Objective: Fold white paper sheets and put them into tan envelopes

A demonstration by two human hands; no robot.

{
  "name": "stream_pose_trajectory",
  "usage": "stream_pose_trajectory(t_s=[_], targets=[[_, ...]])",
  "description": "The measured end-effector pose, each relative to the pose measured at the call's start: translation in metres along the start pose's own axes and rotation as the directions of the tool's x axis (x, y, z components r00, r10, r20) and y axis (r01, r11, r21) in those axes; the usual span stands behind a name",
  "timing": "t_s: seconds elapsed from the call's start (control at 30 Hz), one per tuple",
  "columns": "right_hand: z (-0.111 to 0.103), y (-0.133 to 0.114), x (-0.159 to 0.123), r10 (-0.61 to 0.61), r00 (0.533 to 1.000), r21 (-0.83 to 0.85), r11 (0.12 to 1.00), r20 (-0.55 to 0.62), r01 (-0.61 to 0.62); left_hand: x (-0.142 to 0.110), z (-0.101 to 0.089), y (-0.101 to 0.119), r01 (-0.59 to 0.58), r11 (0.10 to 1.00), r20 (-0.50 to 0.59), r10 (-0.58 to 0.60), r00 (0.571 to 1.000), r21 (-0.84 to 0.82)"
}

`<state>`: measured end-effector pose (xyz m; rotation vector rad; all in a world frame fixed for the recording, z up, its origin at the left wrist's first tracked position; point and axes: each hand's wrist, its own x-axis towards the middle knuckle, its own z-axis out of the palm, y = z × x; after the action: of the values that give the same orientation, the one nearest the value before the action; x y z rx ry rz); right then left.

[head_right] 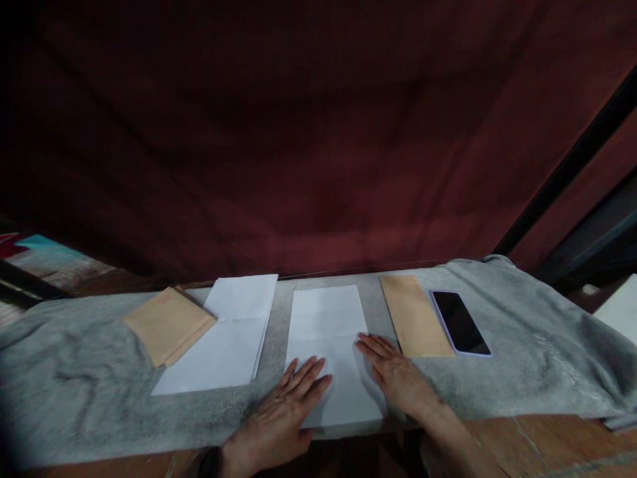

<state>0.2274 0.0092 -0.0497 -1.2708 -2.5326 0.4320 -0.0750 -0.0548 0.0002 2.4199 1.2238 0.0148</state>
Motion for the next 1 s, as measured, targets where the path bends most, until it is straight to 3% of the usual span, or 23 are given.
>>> stream_pose_trajectory(t_s=[0.2,0.33,0.53,0.8,0.87,1.0], targets=[[-0.01,0.002,-0.002,0.045,0.996,0.067,0.996,0.079,-0.051,-0.006,-0.024,-0.004,-0.046,0.989,-0.021,0.044,0.999,-0.141],[-0.013,0.003,-0.003,0.062,0.995,0.106,0.992,0.08,-0.07,-0.006,-0.036,-0.015,0.04,0.945,-0.149,-0.092,0.985,-0.323],[-0.015,0.002,0.006,0.072,0.997,0.173,0.983,-0.018,-0.067,0.005,-0.047,-0.027,0.04,0.73,-0.325,-0.352,0.878,-0.682],[-0.018,-0.004,0.019,0.262,0.963,0.328,0.917,-0.067,-0.226,0.025,-0.038,-0.044,-0.005,0.481,-0.316,-0.568,0.76,-0.877],[-0.017,-0.004,0.02,0.319,0.946,0.352,0.894,-0.061,-0.278,0.028,-0.032,-0.049,-0.005,0.478,-0.315,-0.57,0.759,-0.878],[-0.015,-0.005,0.022,0.388,0.917,0.399,0.857,-0.086,-0.326,0.035,-0.021,-0.057,0.048,0.577,-0.336,-0.539,0.772,-0.815]])
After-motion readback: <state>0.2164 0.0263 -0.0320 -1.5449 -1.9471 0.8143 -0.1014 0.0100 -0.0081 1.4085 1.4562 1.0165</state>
